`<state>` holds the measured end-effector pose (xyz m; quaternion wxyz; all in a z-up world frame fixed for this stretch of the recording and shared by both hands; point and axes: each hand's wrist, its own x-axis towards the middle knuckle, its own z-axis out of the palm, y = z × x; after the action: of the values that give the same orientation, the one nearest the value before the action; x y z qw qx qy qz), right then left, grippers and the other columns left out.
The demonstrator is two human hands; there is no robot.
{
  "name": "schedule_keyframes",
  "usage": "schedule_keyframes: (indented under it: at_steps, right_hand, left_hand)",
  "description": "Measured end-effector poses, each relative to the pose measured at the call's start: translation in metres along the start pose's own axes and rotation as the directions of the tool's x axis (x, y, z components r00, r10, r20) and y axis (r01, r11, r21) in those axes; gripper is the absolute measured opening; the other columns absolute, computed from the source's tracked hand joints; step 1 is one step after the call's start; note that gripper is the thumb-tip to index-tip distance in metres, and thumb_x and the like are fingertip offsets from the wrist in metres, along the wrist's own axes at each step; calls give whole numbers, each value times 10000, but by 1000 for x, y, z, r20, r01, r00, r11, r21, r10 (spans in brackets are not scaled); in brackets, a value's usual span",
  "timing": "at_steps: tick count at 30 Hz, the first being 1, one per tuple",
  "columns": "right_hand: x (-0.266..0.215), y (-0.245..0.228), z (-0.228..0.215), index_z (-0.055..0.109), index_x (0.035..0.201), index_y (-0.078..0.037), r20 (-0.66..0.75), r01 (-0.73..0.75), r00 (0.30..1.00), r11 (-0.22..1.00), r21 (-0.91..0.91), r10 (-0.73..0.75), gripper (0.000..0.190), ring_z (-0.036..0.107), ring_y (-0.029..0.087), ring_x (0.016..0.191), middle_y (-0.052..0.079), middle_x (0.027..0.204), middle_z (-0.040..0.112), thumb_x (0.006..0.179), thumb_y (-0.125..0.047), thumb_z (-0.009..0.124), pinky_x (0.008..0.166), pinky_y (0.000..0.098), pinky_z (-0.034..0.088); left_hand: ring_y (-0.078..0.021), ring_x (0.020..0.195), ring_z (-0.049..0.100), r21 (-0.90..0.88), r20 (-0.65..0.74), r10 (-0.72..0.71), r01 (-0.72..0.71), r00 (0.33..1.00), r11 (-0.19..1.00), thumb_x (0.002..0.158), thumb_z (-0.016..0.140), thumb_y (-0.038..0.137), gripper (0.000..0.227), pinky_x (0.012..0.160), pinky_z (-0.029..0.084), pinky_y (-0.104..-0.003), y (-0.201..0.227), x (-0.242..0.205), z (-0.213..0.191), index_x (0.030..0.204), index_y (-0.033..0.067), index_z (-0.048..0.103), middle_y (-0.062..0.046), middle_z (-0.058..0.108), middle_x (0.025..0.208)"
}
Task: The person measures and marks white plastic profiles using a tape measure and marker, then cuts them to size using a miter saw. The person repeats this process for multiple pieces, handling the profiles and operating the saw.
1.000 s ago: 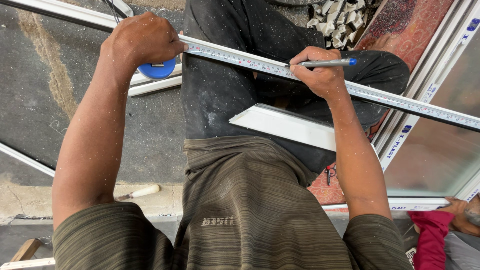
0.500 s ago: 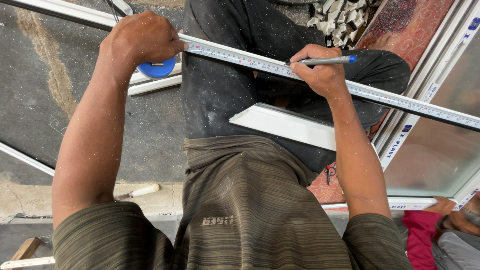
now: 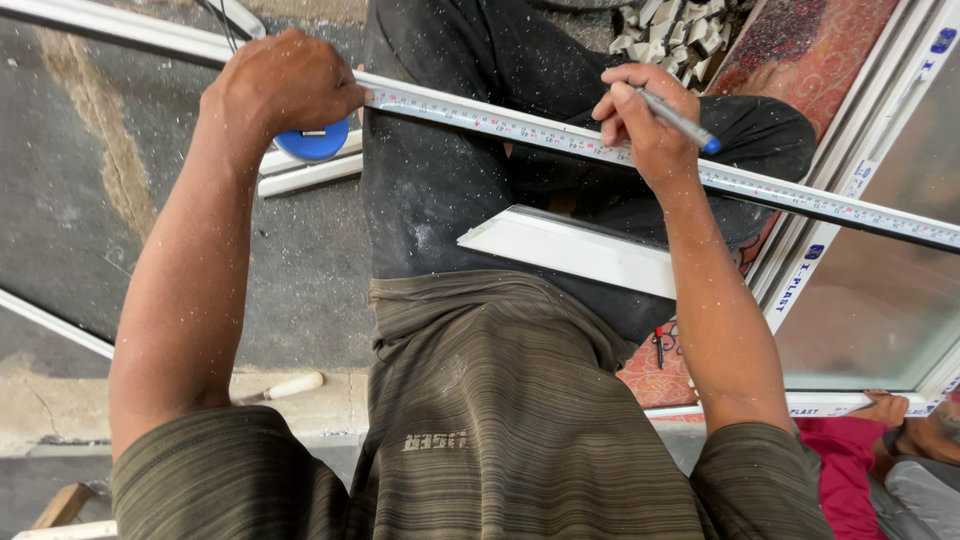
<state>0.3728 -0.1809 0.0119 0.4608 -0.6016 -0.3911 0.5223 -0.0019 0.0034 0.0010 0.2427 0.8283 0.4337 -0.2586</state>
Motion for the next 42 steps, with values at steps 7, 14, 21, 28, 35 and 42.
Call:
schedule_keyframes:
  at_steps: [7,14,21,28,35,42]
  right_hand:
    - [-60,-44,-52,685,1206,-6,341,405,911,351,-844,-232,464,680,346,1008,170,1112,721,851,-253,855,885,455,550]
    - [-106,-40,-108,700,1100,-63,176,252,957,357,-899,-231,228,650,325,891,110,904,655,912,-144,803,828,463,521]
    - [-137,-60,-166,639,914,-91,177,249,873,104,-963,-455,196,643,313,855,91,818,604,782,-104,783,761,429,513]
    - [-211,-106,-269,640,946,-148,170,50,871,-260,-964,-462,92,620,216,822,7,788,535,996,-180,709,790,370,459]
    - [-233,-95,-268,650,955,-160,132,52,863,-174,-983,-488,50,618,196,882,-9,819,535,1004,-155,653,874,361,473]
    - [-256,-77,-309,663,1008,-120,12,-111,824,-182,-977,-567,61,656,190,1021,17,970,643,1009,-67,634,1030,382,468]
  left_hand:
    - [-376,921,745,-89,68,-16,22,998,996,998,614,552,456,906,554,-517,1,-8,-16,1084,158,826,-180,772,982]
    - [-381,756,710,-134,178,-4,29,984,991,1017,566,547,521,788,549,-517,-5,-24,-41,1008,89,813,-226,741,793]
    - [-309,730,761,-148,307,-208,262,929,954,987,543,573,490,737,596,-456,-22,-61,-51,996,166,816,-165,748,830]
    - [-178,689,633,-466,249,223,-85,942,881,987,626,335,337,658,543,-370,-20,-60,-27,931,58,811,-125,762,782]
    - [-158,511,674,-367,131,384,-315,914,875,987,567,382,371,509,556,-350,114,-75,-45,1058,97,794,-77,736,691]
    - [-274,539,663,-290,112,543,-495,833,819,1003,516,371,393,611,517,-424,243,-78,-63,942,62,750,-164,677,623]
